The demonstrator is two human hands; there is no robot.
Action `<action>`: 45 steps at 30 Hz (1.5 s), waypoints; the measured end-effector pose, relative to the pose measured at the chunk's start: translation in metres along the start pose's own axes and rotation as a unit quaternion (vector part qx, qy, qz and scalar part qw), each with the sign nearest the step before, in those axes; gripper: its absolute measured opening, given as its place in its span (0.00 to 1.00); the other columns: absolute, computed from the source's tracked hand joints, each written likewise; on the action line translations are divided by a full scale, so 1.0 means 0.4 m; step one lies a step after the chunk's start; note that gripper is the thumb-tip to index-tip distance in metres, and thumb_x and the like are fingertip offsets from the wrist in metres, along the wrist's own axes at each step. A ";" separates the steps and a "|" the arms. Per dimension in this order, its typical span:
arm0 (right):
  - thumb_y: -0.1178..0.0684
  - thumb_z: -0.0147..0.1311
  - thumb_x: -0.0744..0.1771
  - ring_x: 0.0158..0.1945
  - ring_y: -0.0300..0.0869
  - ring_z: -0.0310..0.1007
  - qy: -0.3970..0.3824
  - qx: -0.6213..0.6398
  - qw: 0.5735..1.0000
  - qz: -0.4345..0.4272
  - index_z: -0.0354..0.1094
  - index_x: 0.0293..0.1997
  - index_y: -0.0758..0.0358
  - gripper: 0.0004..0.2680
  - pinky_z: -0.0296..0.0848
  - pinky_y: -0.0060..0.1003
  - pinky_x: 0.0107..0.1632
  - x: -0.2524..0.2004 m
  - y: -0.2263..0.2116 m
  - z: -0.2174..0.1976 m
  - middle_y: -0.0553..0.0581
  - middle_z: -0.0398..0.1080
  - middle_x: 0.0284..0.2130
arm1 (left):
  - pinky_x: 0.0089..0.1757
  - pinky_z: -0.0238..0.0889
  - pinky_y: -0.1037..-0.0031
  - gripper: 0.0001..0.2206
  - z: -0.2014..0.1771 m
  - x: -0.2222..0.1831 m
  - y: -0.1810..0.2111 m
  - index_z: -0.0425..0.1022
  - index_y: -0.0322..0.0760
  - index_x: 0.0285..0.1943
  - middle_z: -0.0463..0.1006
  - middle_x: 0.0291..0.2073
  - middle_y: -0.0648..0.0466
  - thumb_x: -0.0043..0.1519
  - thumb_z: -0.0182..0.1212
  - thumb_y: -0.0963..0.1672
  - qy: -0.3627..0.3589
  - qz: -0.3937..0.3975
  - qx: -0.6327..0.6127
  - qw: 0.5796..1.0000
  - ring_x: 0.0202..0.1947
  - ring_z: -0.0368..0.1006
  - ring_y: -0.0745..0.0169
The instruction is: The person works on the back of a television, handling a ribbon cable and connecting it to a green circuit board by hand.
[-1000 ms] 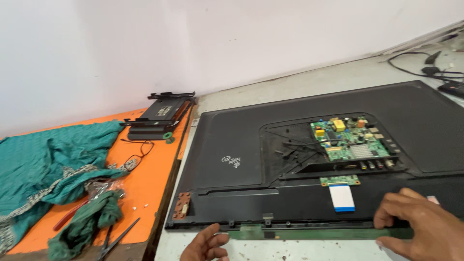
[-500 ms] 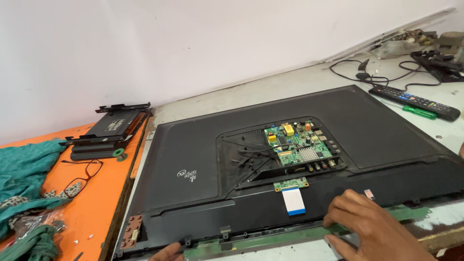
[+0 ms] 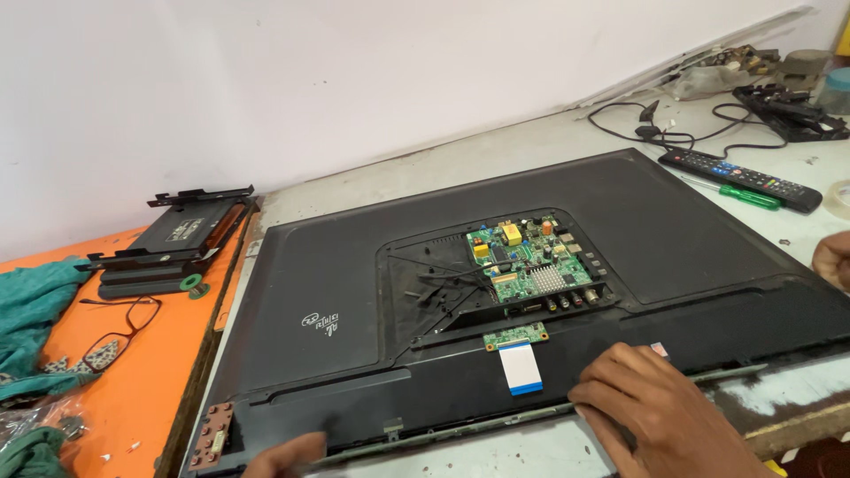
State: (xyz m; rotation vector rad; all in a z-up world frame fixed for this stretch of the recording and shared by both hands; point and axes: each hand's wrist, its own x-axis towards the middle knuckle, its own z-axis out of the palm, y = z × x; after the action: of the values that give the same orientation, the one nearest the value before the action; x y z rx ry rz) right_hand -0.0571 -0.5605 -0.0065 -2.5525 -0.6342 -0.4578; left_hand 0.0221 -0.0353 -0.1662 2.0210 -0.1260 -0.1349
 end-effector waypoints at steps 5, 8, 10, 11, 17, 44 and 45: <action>0.58 0.62 0.61 0.40 0.43 0.72 0.021 0.012 1.000 0.011 0.77 0.39 0.62 0.06 0.69 0.44 0.43 0.032 -0.026 -0.031 0.54 0.73 0.35 | 0.39 0.76 0.72 0.15 0.112 0.020 0.326 0.82 0.43 0.56 0.84 0.49 0.55 0.59 0.72 0.45 -0.144 0.201 0.184 0.951 0.45 0.81 0.61; 0.59 0.63 0.62 0.39 0.44 0.70 0.016 0.037 0.998 0.041 0.77 0.42 0.63 0.07 0.69 0.42 0.42 0.034 -0.036 -0.035 0.55 0.72 0.34 | 0.49 0.71 0.67 0.14 0.191 0.012 0.529 0.82 0.43 0.52 0.85 0.44 0.56 0.56 0.68 0.41 -0.069 0.397 0.169 0.900 0.48 0.81 0.59; 0.59 0.63 0.61 0.40 0.44 0.71 0.040 0.036 0.998 0.027 0.77 0.40 0.64 0.06 0.69 0.42 0.42 0.037 -0.041 -0.027 0.55 0.72 0.33 | 0.49 0.72 0.64 0.15 0.224 0.032 0.641 0.82 0.39 0.51 0.83 0.43 0.52 0.54 0.66 0.38 -0.142 0.376 0.192 0.895 0.48 0.79 0.56; 0.59 0.63 0.61 0.41 0.44 0.72 0.051 0.036 0.998 0.019 0.76 0.38 0.65 0.06 0.70 0.41 0.43 0.038 -0.041 -0.023 0.55 0.72 0.32 | 0.49 0.72 0.63 0.15 0.236 0.045 0.687 0.82 0.38 0.50 0.82 0.43 0.50 0.53 0.65 0.37 -0.177 0.364 0.204 0.891 0.49 0.78 0.54; 0.59 0.65 0.59 0.39 0.45 0.72 0.100 0.015 0.994 -0.031 0.77 0.37 0.65 0.07 0.71 0.43 0.40 0.033 -0.010 -0.002 0.57 0.71 0.31 | 0.48 0.69 0.64 0.19 0.280 0.059 0.822 0.80 0.33 0.49 0.79 0.42 0.48 0.48 0.61 0.33 -0.210 0.402 0.225 0.862 0.49 0.74 0.48; 0.52 0.66 0.62 0.47 0.41 0.75 0.097 -0.018 0.995 -0.005 0.79 0.44 0.56 0.08 0.73 0.41 0.44 0.000 0.064 0.084 0.52 0.74 0.40 | 0.40 0.70 0.56 0.12 0.377 0.049 0.742 0.79 0.35 0.48 0.82 0.34 0.46 0.55 0.67 0.39 -0.031 0.339 0.179 0.923 0.38 0.79 0.44; 0.52 0.66 0.62 0.47 0.41 0.75 0.097 -0.017 0.995 -0.003 0.79 0.43 0.56 0.08 0.73 0.41 0.44 -0.004 0.064 0.085 0.52 0.74 0.40 | 0.41 0.70 0.57 0.14 0.386 0.041 0.741 0.79 0.37 0.50 0.83 0.34 0.47 0.54 0.67 0.38 -0.030 0.294 0.184 0.937 0.39 0.79 0.46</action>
State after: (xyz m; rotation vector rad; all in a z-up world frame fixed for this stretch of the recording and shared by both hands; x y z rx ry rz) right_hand -0.0385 -0.5635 -0.0448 -2.4978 -0.5667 -0.7138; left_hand 0.0061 -0.3040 0.0322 2.2559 -0.8389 0.2241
